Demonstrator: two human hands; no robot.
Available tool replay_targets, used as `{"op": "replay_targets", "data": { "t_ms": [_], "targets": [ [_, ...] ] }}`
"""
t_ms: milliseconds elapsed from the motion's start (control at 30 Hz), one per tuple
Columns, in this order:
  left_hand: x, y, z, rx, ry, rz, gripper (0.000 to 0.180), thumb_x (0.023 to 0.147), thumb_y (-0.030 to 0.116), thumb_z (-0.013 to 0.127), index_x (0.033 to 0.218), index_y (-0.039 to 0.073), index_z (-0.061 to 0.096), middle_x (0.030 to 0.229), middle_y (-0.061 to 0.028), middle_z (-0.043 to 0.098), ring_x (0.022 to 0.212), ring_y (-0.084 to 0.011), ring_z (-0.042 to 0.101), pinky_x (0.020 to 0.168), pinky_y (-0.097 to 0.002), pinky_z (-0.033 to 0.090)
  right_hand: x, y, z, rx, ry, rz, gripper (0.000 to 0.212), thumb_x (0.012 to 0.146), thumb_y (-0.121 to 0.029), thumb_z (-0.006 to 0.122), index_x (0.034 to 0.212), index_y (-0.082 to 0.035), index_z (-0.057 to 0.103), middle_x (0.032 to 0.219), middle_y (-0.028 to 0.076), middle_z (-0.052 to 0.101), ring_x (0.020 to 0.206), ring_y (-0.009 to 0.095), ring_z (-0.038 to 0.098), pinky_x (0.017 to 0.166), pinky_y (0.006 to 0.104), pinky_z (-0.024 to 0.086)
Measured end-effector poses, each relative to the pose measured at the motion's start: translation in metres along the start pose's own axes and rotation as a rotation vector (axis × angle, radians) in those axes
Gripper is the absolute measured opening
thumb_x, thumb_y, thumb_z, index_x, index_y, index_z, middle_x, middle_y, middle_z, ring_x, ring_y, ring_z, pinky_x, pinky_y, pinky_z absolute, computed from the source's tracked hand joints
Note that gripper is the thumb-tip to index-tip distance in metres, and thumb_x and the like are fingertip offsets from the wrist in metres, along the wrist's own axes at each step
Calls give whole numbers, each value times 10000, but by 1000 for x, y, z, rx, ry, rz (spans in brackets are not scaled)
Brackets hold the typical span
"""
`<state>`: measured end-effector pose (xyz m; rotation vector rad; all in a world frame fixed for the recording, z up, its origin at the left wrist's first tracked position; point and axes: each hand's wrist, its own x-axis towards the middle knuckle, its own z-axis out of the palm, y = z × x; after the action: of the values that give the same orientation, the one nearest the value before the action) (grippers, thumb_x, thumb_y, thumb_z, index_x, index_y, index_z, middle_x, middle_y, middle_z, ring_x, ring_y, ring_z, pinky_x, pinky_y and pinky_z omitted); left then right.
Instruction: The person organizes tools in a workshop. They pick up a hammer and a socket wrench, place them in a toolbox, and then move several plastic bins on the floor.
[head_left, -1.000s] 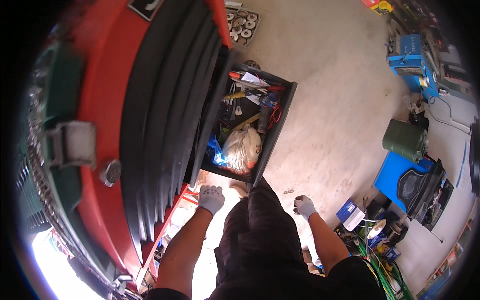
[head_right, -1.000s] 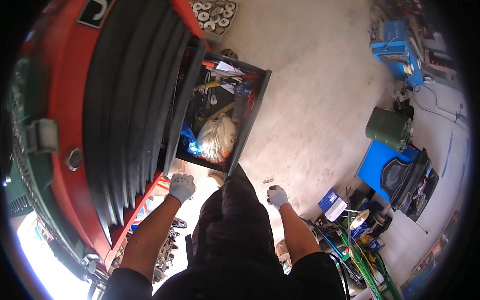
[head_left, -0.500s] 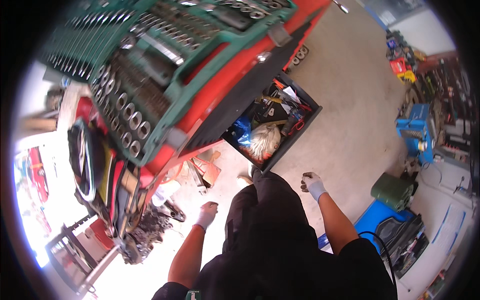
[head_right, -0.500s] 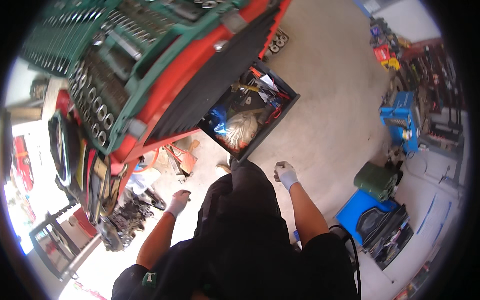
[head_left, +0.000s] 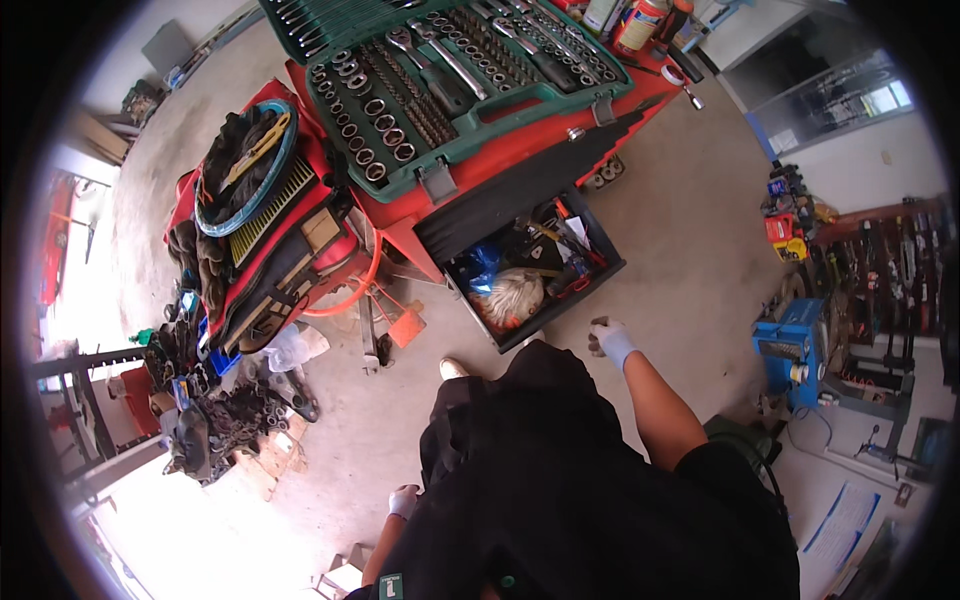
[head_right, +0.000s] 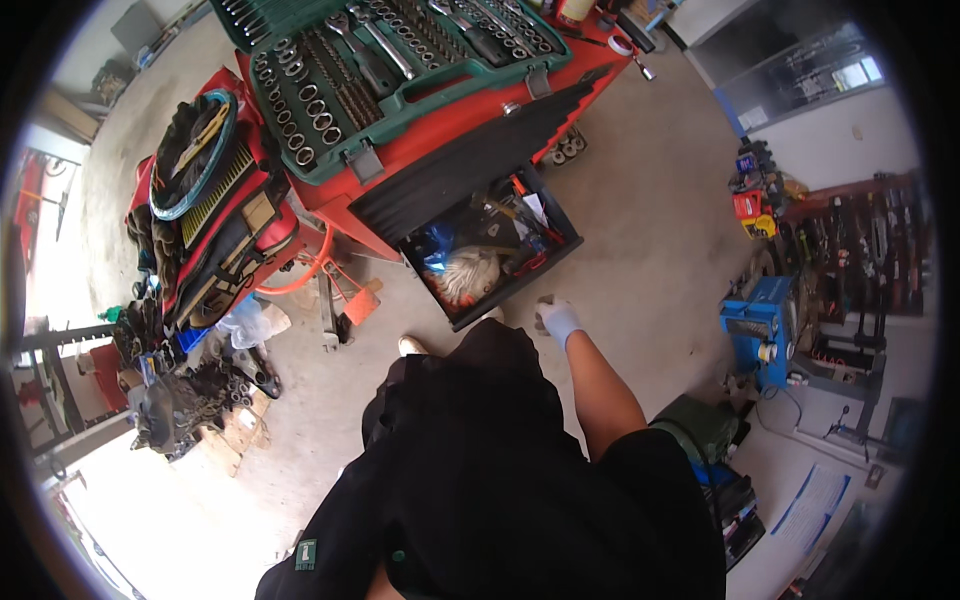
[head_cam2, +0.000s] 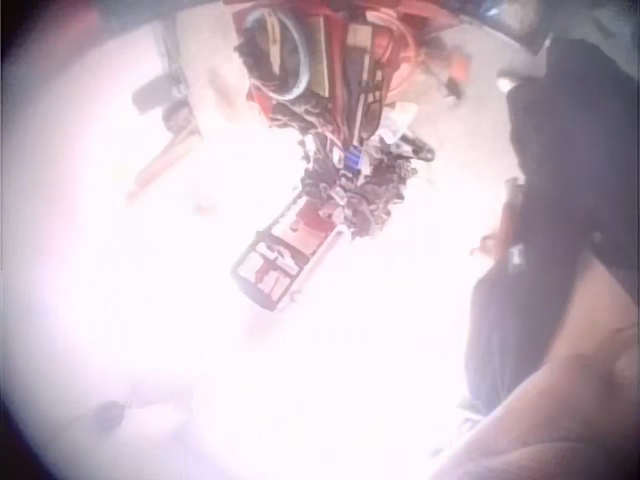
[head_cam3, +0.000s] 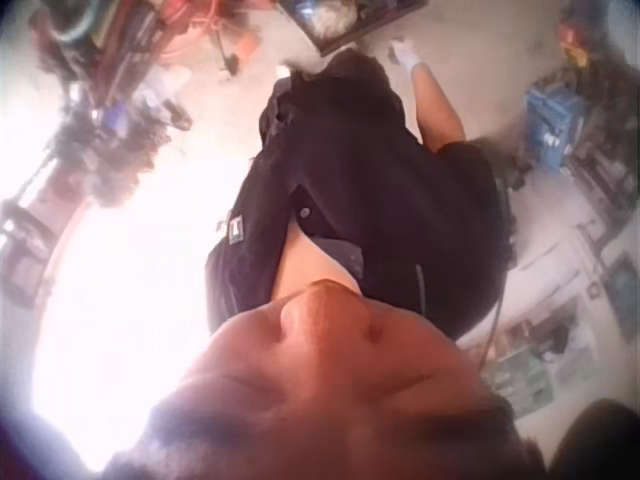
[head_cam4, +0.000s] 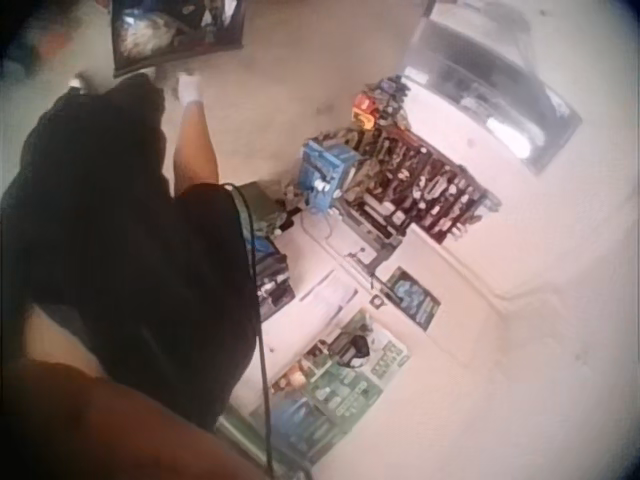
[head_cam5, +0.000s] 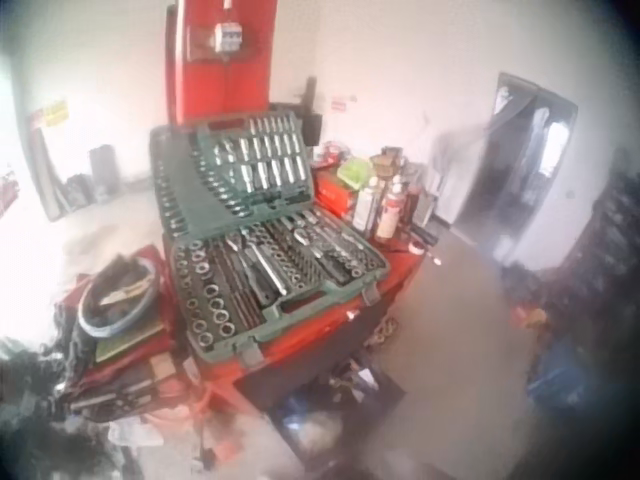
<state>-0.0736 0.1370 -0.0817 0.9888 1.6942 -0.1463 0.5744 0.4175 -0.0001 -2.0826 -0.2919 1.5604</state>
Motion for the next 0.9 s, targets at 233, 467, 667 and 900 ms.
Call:
{"op": "replay_targets", "data": {
  "t_ms": [233, 467, 667, 900],
  "targets": [
    [11, 129, 27, 293, 120, 295, 245, 869, 201, 627, 1068, 92, 718, 969, -134, 743, 886, -303, 723, 771, -402, 587, 65, -47, -25, -158, -52, -132, 243, 949, -194, 684, 1151, -126, 567, 882, 108, 683, 688, 266, 691, 562, 443, 573],
    [15, 313, 1, 85, 430, 657, 302, 978, 202, 569, 1125, -22, 710, 855, -175, 743, 805, -198, 729, 725, -336, 579, 146, -7, -114, -220, -57, -7, 128, 988, -250, 569, 1025, -133, 603, 692, 76, 595, 559, 245, 599, 531, 444, 534],
    [-47, 320, 8, -456, 181, -89, 307, 989, 221, 562, 1121, 0, 730, 894, -134, 743, 826, -175, 694, 754, -313, 544, 174, -3, -97, -160, -10, 135, 200, 978, -313, 591, 879, -142, 619, 694, 46, 619, 579, 205, 625, 534, 415, 537],
    [-22, 281, -53, 84, -83, -212, 308, 940, 264, 547, 1034, 45, 743, 842, -149, 744, 760, -238, 715, 704, -373, 565, 175, 48, -73, -326, -14, -103, 464, 954, -412, 622, 1285, -88, 604, 1124, 160, 656, 985, 286, 642, 815, 424, 527]
  ]
}}
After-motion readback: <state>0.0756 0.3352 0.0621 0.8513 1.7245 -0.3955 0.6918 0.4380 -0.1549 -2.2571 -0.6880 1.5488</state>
